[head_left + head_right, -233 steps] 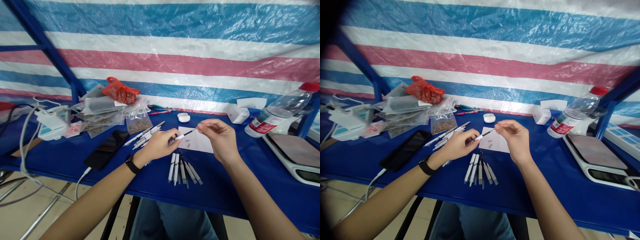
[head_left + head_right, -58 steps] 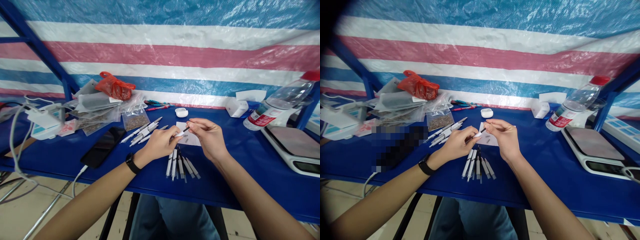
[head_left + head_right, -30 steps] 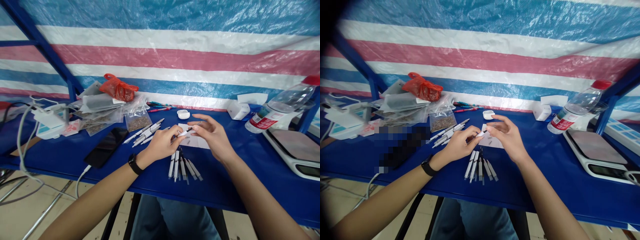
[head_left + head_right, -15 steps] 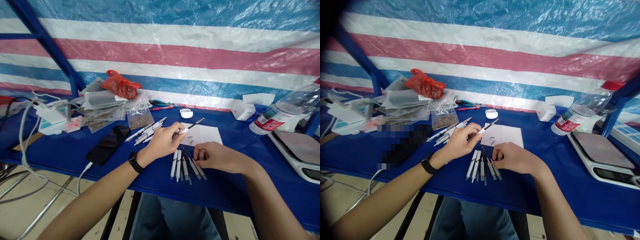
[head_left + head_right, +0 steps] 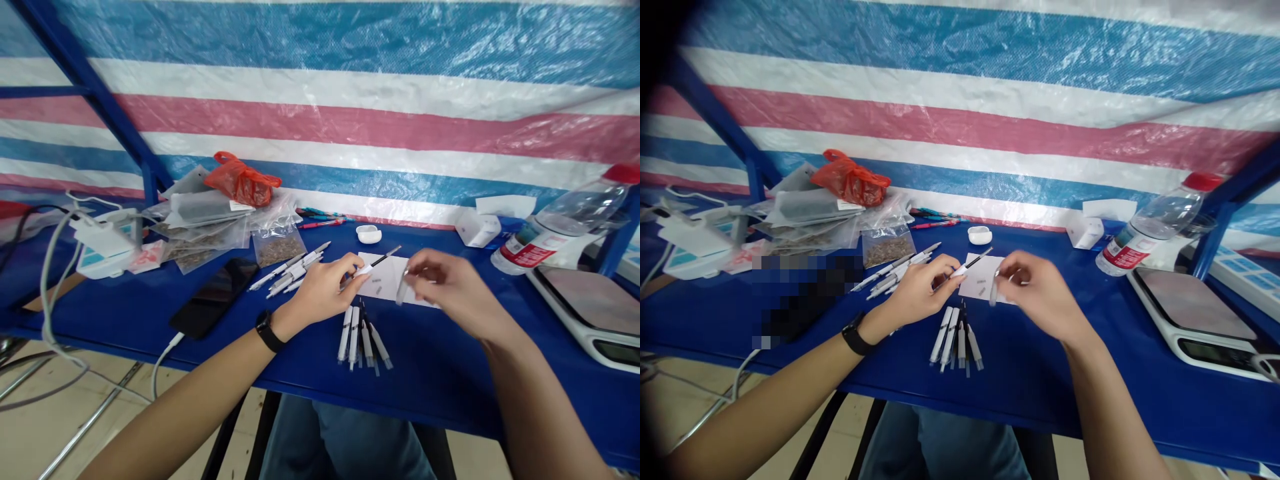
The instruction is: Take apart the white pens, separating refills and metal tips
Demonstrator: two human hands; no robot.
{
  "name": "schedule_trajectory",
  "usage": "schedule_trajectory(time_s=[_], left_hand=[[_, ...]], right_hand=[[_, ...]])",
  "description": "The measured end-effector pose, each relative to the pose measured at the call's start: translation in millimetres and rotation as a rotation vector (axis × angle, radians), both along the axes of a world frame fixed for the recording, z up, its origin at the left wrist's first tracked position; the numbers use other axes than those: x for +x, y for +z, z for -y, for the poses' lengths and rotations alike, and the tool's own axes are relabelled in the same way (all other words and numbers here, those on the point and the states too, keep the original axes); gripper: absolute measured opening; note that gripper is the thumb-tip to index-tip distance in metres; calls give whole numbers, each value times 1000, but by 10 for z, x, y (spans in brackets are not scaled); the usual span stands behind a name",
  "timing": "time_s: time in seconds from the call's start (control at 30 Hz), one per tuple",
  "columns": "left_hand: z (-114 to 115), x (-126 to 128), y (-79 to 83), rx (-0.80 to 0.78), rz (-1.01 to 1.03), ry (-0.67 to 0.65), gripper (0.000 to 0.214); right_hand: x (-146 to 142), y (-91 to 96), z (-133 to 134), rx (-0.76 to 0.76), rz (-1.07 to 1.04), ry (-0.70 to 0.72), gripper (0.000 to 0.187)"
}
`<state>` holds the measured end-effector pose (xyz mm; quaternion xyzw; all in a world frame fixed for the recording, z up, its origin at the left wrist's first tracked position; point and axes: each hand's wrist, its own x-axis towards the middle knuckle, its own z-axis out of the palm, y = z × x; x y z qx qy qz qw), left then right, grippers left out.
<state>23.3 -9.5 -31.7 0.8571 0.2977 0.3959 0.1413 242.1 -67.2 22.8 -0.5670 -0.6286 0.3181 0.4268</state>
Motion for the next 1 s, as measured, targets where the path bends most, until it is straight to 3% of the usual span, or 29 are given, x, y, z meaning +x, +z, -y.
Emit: schedule_trajectory(time_s=[0.13,0.27,0.53,0.77,1.0], left_hand=[[-3,-5,2,14,18,-20,14],[-11,-2,-4,20,6,-41,14],[-2,2,-3,49,-16,-41,15],[7,-1,-10,41,-40,-48,16],[20,9,6,32,-51,-48,19]], right_hand=[[22,34,-57,319,-431,-278,15],[0,50,-71,440,-558,-366,15],[18,14,-75,398,-538,-318,21],[13,-21,-86,397,-492,-287,15],[-26,-54,-68,249,-382,-161,18]])
